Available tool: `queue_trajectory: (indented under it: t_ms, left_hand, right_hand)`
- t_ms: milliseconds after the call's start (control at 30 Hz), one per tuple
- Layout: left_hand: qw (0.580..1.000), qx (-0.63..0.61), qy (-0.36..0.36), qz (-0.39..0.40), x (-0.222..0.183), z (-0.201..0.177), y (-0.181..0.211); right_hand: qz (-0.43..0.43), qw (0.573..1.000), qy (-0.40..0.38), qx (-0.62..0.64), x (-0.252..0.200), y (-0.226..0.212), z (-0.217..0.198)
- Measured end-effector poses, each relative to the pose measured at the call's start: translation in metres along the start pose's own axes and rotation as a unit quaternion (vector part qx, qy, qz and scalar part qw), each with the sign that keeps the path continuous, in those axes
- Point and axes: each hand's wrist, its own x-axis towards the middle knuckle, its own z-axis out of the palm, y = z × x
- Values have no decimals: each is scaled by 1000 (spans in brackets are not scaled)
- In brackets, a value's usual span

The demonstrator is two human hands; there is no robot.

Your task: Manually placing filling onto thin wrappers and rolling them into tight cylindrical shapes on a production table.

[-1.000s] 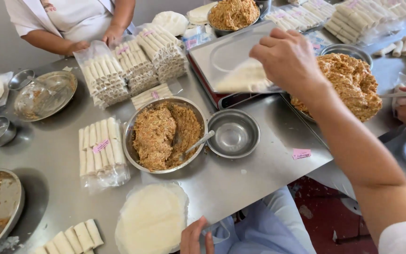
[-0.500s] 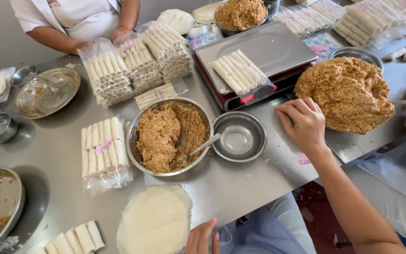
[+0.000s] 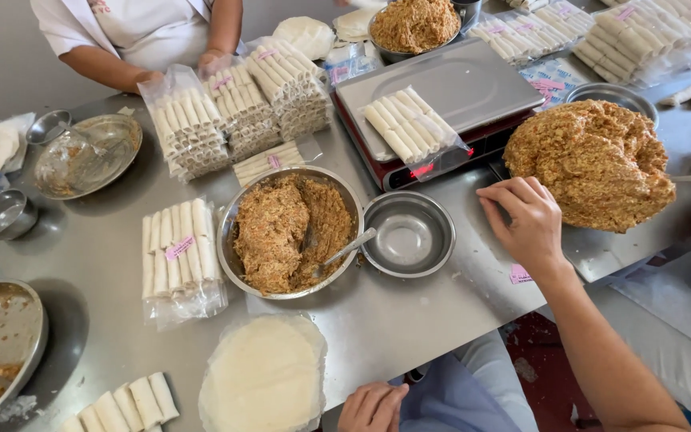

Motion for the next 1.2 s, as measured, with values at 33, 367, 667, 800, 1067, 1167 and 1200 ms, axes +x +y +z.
queue_trajectory:
  t_ms: [33, 367, 667, 800, 1067, 1167, 1200]
  left_hand:
    - [1000, 1, -1, 2, 0, 0, 0]
    - [999, -2, -33, 20, 8, -14, 18]
    - [996, -72, 30, -35, 8, -47, 3]
    - [989, -85, 16, -117, 45, -84, 21]
    - [994, 18, 28, -104, 47, -64, -7]
    - [990, 104, -62, -76, 40, -36, -11]
    - [979, 150, -99, -92, 37, -26, -9]
  right_hand:
    - [2, 1000, 2, 0, 7, -4, 2]
    - [-65, 992, -59, -90, 90, 41, 85]
    - [-73, 964, -248, 59, 121, -41, -55]
    - [-170, 884, -332, 282, 96, -76, -48]
    - [-90, 835, -271, 470, -50, -92, -10]
    - [91, 854, -221, 462, -94, -67, -29]
    - [199, 870, -178, 413, -110, -57, -40]
